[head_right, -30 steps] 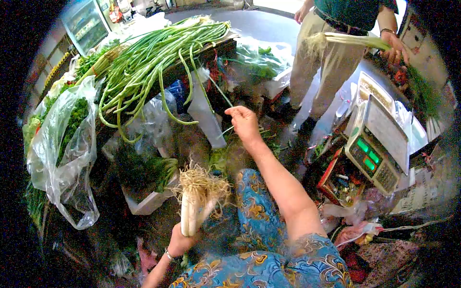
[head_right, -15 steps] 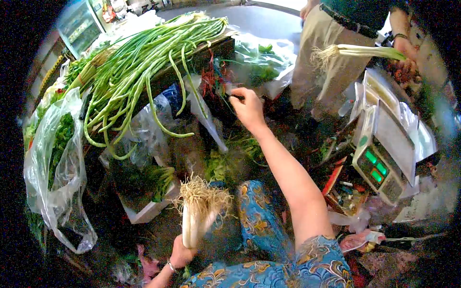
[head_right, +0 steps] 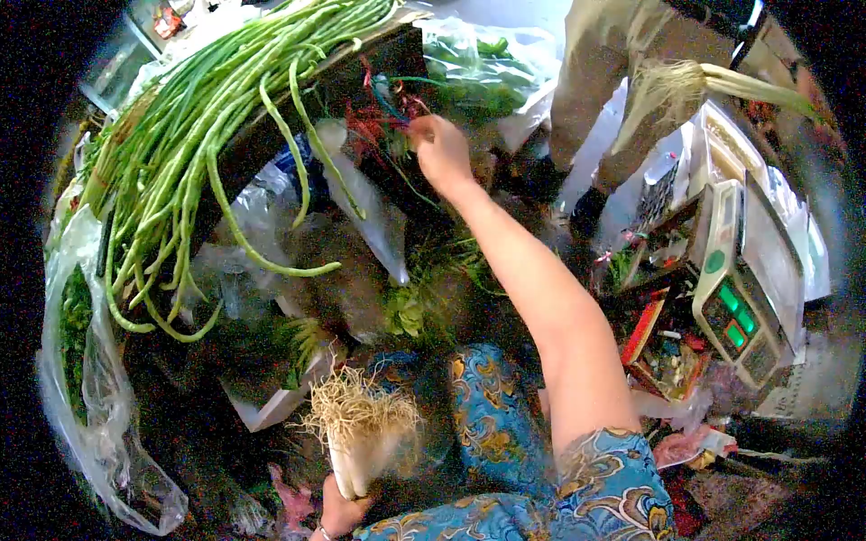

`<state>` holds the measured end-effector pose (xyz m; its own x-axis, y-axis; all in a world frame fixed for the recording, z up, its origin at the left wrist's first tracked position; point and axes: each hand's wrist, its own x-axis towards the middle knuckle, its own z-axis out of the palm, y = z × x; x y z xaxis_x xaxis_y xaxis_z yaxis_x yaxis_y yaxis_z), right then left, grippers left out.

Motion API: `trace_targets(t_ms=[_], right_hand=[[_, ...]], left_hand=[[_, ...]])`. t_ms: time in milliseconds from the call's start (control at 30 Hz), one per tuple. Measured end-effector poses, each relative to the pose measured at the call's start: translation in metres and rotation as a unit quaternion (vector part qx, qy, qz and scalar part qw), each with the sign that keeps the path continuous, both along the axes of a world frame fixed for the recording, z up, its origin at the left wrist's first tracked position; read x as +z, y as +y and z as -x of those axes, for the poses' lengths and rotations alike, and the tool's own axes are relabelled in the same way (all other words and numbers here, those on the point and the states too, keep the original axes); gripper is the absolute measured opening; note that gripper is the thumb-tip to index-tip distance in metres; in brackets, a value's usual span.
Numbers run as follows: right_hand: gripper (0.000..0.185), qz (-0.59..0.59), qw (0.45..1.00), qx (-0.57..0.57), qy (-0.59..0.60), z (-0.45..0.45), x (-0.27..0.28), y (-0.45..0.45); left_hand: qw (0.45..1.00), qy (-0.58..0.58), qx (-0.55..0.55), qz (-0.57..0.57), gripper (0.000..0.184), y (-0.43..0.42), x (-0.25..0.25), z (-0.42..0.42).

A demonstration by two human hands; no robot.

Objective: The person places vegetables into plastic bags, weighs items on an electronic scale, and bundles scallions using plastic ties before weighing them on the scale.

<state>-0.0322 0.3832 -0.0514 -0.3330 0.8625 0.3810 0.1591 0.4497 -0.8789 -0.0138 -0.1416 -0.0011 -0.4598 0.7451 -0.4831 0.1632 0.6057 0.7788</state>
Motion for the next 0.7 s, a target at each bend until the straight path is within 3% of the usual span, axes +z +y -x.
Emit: trace_targets(t_ms=[67, 133, 233, 333, 367, 433, 500, 567, 633, 700], right_hand=[[0.027, -0.006, 1.0, -0.002, 0.028, 0.004, -0.005, 0.015], [0.028, 0.006, 0.999, 0.011, 0.044, 0.012, -0.01, 0.032], [0.035, 0.038, 0.997, 0.048, 0.048, 0.018, -0.022, 0.045], [0.053, 0.266, 0.957, 0.062, 0.097, 0.045, -0.046, 0.052], [0.053, 0.269, 0.956, 0.062, 0.098, 0.05, -0.053, 0.051], [0.057, 0.422, 0.893, -0.012, 0.159, 0.055, -0.065, 0.04], [0.057, 0.472, 0.862, -0.05, 0.178, 0.054, -0.07, 0.03], [0.058, 0.542, 0.817, -0.016, 0.197, 0.054, -0.088, 0.026], [0.057, 0.555, 0.813, -0.023, 0.173, 0.059, -0.103, 0.023], [0.053, 0.469, 0.867, 0.115, 0.127, 0.065, -0.118, 0.022]], left_hand=[[1.0, -0.004, 0.006, 0.006, 0.029, 0.01, 0.008, 0.002], [0.993, -0.083, 0.018, 0.078, 0.028, 0.019, 0.023, 0.0], [0.994, -0.091, 0.053, 0.028, 0.022, 0.024, 0.022, -0.002], [0.99, -0.083, 0.063, 0.09, 0.023, 0.029, 0.027, -0.003], [0.99, -0.082, 0.063, 0.093, 0.023, 0.03, 0.027, -0.002], [0.991, -0.074, 0.058, 0.101, 0.025, 0.029, 0.025, -0.001], [0.988, -0.066, 0.043, 0.13, 0.028, 0.029, 0.026, 0.002], [0.985, -0.059, 0.028, 0.159, 0.031, 0.029, 0.026, 0.003], [0.981, -0.034, 0.027, 0.191, 0.037, 0.029, 0.027, 0.003], [0.978, -0.047, 0.044, 0.197, 0.038, 0.032, 0.03, 0.002]])
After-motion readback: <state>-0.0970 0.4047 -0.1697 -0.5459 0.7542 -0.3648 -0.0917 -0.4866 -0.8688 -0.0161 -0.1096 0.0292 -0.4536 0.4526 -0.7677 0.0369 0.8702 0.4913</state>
